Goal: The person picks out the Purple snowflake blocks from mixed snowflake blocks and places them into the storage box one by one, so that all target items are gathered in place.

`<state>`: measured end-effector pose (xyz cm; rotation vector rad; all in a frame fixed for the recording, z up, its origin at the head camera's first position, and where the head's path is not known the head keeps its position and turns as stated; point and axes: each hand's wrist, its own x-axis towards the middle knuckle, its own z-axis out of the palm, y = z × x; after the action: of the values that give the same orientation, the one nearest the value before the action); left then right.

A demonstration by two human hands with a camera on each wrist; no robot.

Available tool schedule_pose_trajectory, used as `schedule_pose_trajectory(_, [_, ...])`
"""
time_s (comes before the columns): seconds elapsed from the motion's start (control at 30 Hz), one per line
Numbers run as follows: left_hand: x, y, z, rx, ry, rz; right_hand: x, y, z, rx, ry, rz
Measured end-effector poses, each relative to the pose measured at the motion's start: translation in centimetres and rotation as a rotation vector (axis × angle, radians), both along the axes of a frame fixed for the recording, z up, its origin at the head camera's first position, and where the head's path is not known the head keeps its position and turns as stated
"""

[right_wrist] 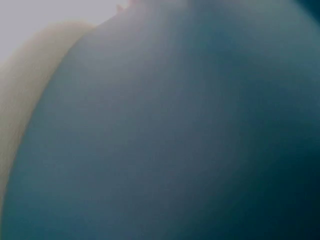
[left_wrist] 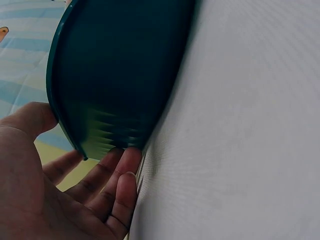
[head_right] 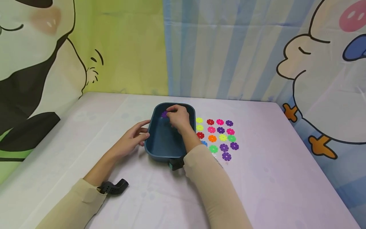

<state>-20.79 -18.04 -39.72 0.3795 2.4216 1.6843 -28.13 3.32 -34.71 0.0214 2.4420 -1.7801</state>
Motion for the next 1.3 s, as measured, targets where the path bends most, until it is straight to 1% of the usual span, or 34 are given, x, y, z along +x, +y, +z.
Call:
schedule_pose_trajectory(0.1, [0.0,0.1,0.0,0.005,-0.007,0.009,-0.1,-0.3,-0.1,0.024,-0.06,-0.029])
schedule_pose_trajectory(0.3, [0.0,0.1,0.0,0.004,0.007,-0.004,-0.3,-1.0,-0.3,0.063,-0.225,-0.069])
schedule_pose_trajectory(0.4, [-0.1,0.1,-0.1,0.008,0.008,-0.012,-0.3,-1.1,-0.5,0.055,-0.264,-0.088])
schedule_pose_trajectory(0.63, [-0.1,0.1,-0.2,0.005,0.014,-0.005,-0.4,-0.8,-0.8,0.018,-0.282,-0.114])
schedule_pose_trajectory(0.77, [-0.1,0.1,-0.1,0.008,0.018,-0.01,-0.3,-0.6,-0.6,-0.004,-0.304,-0.101])
schedule_pose_trajectory(0.87, [-0.1,0.0,-0.2,0.003,0.017,-0.01,-0.3,-0.5,-0.4,-0.055,-0.324,-0.077])
schedule_pose_trajectory(0.93, [-0.1,0.0,-0.3,0.002,0.014,-0.007,-0.2,-0.5,-0.3,-0.109,-0.33,-0.063])
schedule_pose_trajectory(1.1, [-0.1,0.0,-0.2,-0.005,0.007,-0.002,-0.3,-0.5,-0.1,-0.227,-0.326,-0.047])
schedule_pose_trajectory(1.2, [-0.1,0.0,-0.2,-0.007,0.006,-0.003,-0.3,-0.5,0.0,-0.257,-0.321,-0.04])
schedule_pose_trajectory(1.3, [0.0,0.0,-0.1,-0.005,0.004,-0.005,-0.2,-0.3,0.2,-0.258,-0.308,-0.031])
